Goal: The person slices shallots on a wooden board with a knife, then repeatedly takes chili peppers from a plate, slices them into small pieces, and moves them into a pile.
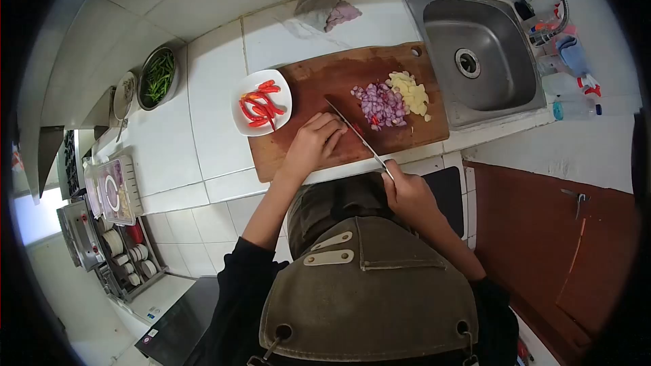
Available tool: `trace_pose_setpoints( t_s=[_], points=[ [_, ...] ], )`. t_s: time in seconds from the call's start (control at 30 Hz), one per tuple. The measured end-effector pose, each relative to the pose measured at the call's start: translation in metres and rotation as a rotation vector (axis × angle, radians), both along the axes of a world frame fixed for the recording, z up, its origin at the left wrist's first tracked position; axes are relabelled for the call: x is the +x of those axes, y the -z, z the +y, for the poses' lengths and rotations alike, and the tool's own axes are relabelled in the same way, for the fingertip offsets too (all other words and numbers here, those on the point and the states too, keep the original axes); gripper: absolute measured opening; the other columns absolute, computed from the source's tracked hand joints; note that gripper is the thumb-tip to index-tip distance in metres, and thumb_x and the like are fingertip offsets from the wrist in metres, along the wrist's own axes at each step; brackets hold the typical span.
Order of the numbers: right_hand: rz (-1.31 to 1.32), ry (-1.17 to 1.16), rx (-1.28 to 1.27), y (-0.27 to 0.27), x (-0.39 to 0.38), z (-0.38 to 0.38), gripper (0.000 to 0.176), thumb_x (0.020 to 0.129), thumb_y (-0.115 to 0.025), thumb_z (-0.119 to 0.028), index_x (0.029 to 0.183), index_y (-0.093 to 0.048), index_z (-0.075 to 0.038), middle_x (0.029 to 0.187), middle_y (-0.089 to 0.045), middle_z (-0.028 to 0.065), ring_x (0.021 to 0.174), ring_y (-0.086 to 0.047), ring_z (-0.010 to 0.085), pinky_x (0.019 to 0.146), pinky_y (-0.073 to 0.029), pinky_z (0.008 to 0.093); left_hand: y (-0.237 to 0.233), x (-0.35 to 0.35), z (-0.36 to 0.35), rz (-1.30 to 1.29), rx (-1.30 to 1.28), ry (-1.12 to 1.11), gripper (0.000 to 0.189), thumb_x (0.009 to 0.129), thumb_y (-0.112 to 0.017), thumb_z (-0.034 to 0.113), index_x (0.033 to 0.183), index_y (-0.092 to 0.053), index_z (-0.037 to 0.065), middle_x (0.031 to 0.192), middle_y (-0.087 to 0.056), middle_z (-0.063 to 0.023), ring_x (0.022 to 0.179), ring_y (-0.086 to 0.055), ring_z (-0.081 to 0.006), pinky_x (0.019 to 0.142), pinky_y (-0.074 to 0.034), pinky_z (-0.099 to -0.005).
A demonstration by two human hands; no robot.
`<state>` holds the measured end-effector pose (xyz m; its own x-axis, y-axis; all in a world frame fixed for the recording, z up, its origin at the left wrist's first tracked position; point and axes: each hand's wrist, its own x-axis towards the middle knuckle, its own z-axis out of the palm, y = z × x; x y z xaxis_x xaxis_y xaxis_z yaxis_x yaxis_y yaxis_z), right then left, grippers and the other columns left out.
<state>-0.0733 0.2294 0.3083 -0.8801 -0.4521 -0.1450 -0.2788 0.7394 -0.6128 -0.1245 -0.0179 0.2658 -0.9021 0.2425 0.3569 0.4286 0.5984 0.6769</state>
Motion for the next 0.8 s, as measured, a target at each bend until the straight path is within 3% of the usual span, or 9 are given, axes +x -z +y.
trace_pose_setpoints(
  t_s=[0.37, 0.43, 0.63, 0.8],
  points=[
    [-0.051, 0.035, -0.040, 0.015, -0.020, -0.019, 0.016, 0.099, -0.050, -0.019, 0.108, -0.048, -0.006, 0.064, -0.060, 0.0237, 0.065, -0.061, 0.0481, 0.058, -0.046, 0.0576, 0.002, 0.004, -0.001, 0.012, -0.005, 0.014, 0.013, 0.082, -0.067, 0.000, 0.095, -0.068, 0.000, 0.098, -0.066, -0.0114, 0.089, -0.062, -0.0309, 0.081, -0.053, -0.0402],
    [-0.147, 0.079, -0.170, 0.017, -0.022, -0.015, 0.015, 0.099, -0.051, -0.019, 0.107, -0.048, -0.006, 0.064, -0.059, 0.0245, 0.065, -0.060, 0.0485, 0.057, -0.044, 0.0573, 0.004, 0.005, -0.002, 0.043, -0.044, -0.017, 0.014, 0.082, -0.067, 0.000, 0.096, -0.070, 0.003, 0.099, -0.066, -0.0087, 0.090, -0.062, -0.0278, 0.079, -0.051, -0.0398],
    [-0.100, 0.083, -0.234, 0.017, -0.018, -0.011, 0.014, 0.098, -0.052, -0.016, 0.107, -0.049, -0.006, 0.061, -0.056, 0.0245, 0.061, -0.058, 0.0482, 0.056, -0.043, 0.0568, -0.011, 0.010, 0.003, 0.152, -0.198, -0.135, 0.014, 0.081, -0.070, 0.004, 0.095, -0.071, 0.007, 0.097, -0.064, -0.0043, 0.092, -0.060, -0.0222, 0.076, -0.044, -0.0359],
    [-0.017, 0.057, -0.194, 0.018, -0.012, -0.011, 0.014, 0.098, -0.053, -0.017, 0.107, -0.050, -0.005, 0.059, -0.055, 0.0226, 0.059, -0.059, 0.0452, 0.054, -0.044, 0.0550, 0.005, 0.011, 0.003, 0.064, -0.093, -0.152, 0.013, 0.081, -0.070, 0.004, 0.094, -0.071, 0.003, 0.095, -0.064, -0.0083, 0.090, -0.062, -0.0270, 0.077, -0.050, -0.0385]
  ],
)
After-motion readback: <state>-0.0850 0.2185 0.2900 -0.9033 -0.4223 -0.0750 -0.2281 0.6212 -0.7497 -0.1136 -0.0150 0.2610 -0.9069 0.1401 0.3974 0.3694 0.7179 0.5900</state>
